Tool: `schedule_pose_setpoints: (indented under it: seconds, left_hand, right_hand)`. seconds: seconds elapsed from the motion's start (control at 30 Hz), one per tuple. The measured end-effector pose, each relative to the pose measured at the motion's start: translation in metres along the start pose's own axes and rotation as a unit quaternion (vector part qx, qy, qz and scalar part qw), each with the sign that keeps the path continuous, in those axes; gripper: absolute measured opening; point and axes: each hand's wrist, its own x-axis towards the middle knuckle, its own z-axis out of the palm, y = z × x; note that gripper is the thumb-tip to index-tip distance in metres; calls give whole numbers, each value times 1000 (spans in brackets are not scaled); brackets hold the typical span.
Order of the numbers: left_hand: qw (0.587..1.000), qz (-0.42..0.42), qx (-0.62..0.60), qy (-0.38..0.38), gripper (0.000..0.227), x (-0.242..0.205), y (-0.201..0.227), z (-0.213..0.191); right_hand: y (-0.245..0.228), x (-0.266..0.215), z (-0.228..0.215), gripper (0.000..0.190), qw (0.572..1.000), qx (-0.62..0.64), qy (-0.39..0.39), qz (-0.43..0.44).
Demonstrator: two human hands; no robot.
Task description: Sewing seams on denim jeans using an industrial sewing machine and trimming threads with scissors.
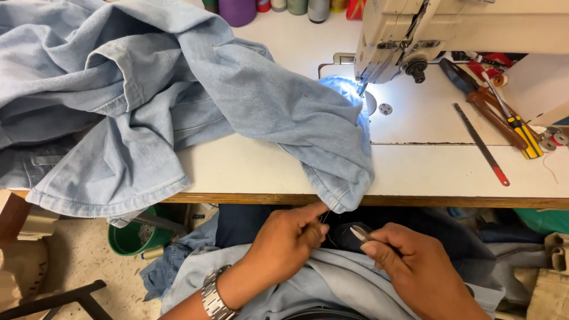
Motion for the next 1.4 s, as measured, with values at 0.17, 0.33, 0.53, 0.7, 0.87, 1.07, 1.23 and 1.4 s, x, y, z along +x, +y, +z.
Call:
schedule_pose_setpoints:
  seconds: [0.17, 0.33, 0.53, 0.7, 0.87, 1.07, 1.23, 1.4]
  left_hand:
    - [976, 182, 119, 19, 50, 10, -2, -6]
    - [939, 278, 184, 78, 56, 24, 15, -14]
    - [942, 261, 193, 81, 54, 39, 14, -4]
    - [958, 226, 171, 46, 53, 37, 15, -4]
    - [962, 216, 160, 39, 53, 36, 13, -4]
    - [974, 183, 130, 14, 60, 33, 16, 1]
    - [978, 191, 83, 34, 60, 31, 13, 9]
    - [981, 181, 66, 26, 67, 23, 16, 11]
  right_hand:
    - [-11, 5, 5, 24, 989, 94, 9, 117]
    - [-10, 14, 5, 29, 930, 354, 34, 96]
    - [-37, 27, 9, 29, 885, 443, -13, 140]
    - [-58, 29, 13, 30, 883, 459, 14, 97]
    - [-76, 30, 14, 32, 882, 452, 55, 124]
    - [-81, 28, 15, 31, 881, 457, 71, 100]
    - [-85, 24, 16, 24, 892, 440, 83, 65]
    - [-77, 22, 16, 24, 904, 422, 60, 30]
